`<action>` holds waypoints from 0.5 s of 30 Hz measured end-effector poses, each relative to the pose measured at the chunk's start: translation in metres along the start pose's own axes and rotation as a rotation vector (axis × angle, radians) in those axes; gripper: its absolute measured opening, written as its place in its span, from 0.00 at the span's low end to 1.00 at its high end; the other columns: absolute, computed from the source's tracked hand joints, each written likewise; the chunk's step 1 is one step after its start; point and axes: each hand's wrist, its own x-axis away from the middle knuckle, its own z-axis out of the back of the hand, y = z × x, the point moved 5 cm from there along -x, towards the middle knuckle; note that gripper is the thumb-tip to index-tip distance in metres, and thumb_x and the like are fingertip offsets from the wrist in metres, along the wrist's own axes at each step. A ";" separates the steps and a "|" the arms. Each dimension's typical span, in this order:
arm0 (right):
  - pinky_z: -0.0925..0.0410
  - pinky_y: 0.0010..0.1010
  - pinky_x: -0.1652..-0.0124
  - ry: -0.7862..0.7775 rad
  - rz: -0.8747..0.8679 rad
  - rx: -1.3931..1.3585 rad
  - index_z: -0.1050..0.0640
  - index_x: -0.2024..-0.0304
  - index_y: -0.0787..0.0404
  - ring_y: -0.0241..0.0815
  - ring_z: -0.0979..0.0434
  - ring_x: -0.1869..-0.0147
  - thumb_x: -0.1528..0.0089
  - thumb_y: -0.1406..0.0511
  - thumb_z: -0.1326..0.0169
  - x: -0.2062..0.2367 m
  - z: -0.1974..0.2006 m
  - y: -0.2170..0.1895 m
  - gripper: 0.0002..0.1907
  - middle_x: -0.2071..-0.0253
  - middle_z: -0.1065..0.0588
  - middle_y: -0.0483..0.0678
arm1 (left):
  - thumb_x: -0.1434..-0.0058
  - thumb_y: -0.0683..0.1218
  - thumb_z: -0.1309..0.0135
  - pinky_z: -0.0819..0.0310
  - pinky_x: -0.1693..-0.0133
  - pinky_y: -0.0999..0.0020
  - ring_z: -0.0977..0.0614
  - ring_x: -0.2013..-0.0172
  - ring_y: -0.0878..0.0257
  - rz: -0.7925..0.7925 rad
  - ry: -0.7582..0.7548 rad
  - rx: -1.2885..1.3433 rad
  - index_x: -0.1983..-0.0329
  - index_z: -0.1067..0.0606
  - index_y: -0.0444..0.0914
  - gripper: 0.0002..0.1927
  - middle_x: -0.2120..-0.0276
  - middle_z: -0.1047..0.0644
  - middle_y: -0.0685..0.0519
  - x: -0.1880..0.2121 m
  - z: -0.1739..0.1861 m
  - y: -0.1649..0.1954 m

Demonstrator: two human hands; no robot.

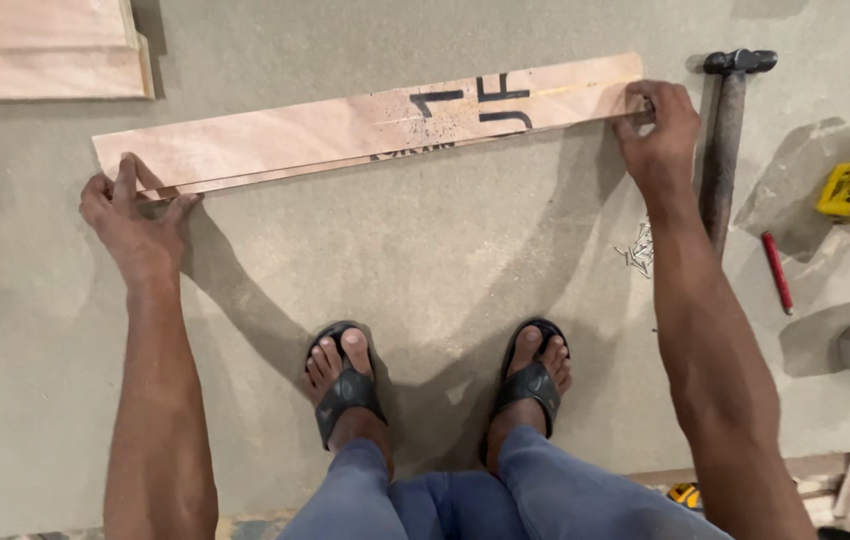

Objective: The person applies glue to a wooden plank, aligns it with another plank, and hammers nails to join them. They repeat this process with additional planks, using a pencil to mark measurements and a hammer to secure the pieces together.

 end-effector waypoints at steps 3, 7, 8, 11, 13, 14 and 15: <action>0.22 0.32 0.54 0.027 0.081 0.046 0.22 0.45 0.66 0.48 0.17 0.53 0.41 0.79 0.30 0.010 0.005 -0.001 0.23 0.49 0.24 0.57 | 0.35 0.47 0.36 0.22 0.41 0.39 0.30 0.38 0.50 -0.088 -0.126 -0.232 0.34 0.44 0.38 0.35 0.37 0.34 0.49 -0.009 -0.015 0.010; 0.23 0.31 0.57 0.084 0.123 0.125 0.21 0.46 0.67 0.48 0.18 0.56 0.42 0.79 0.29 0.018 0.006 -0.001 0.23 0.52 0.23 0.57 | 0.49 0.54 0.24 0.32 0.38 0.53 0.33 0.42 0.47 -0.586 -0.033 -1.699 0.35 0.29 0.43 0.39 0.43 0.35 0.44 0.002 -0.026 0.023; 0.23 0.31 0.58 0.077 0.112 0.130 0.21 0.46 0.67 0.48 0.18 0.57 0.42 0.78 0.28 0.018 0.006 0.000 0.23 0.52 0.23 0.57 | 0.49 0.55 0.24 0.33 0.38 0.55 0.33 0.41 0.49 -0.567 -0.011 -1.707 0.35 0.27 0.43 0.40 0.43 0.34 0.45 0.003 -0.024 0.022; 0.25 0.32 0.59 0.057 0.100 0.130 0.20 0.47 0.67 0.48 0.19 0.58 0.42 0.78 0.28 0.017 0.005 0.001 0.23 0.54 0.23 0.57 | 0.48 0.54 0.23 0.34 0.37 0.57 0.32 0.41 0.49 -0.621 0.003 -1.677 0.35 0.26 0.41 0.39 0.42 0.34 0.46 0.006 -0.021 0.021; 0.25 0.33 0.59 0.029 0.107 0.111 0.21 0.47 0.67 0.48 0.19 0.58 0.41 0.78 0.28 0.016 0.006 0.002 0.22 0.54 0.23 0.57 | 0.47 0.51 0.24 0.33 0.37 0.58 0.32 0.42 0.49 -0.643 -0.026 -1.630 0.36 0.27 0.40 0.37 0.42 0.34 0.45 0.005 -0.018 0.022; 0.25 0.33 0.58 0.033 0.135 0.150 0.22 0.48 0.67 0.49 0.19 0.58 0.41 0.77 0.28 0.015 0.006 0.000 0.22 0.54 0.23 0.57 | 0.46 0.50 0.24 0.33 0.37 0.59 0.32 0.42 0.49 -0.636 -0.047 -1.598 0.35 0.27 0.40 0.37 0.42 0.34 0.44 0.003 -0.017 0.023; 0.25 0.34 0.58 0.039 0.163 0.185 0.22 0.48 0.67 0.50 0.19 0.58 0.41 0.77 0.28 0.015 0.007 -0.001 0.22 0.55 0.23 0.57 | 0.45 0.48 0.25 0.33 0.37 0.60 0.31 0.42 0.50 -0.630 -0.067 -1.567 0.35 0.27 0.39 0.36 0.42 0.35 0.44 0.001 -0.015 0.025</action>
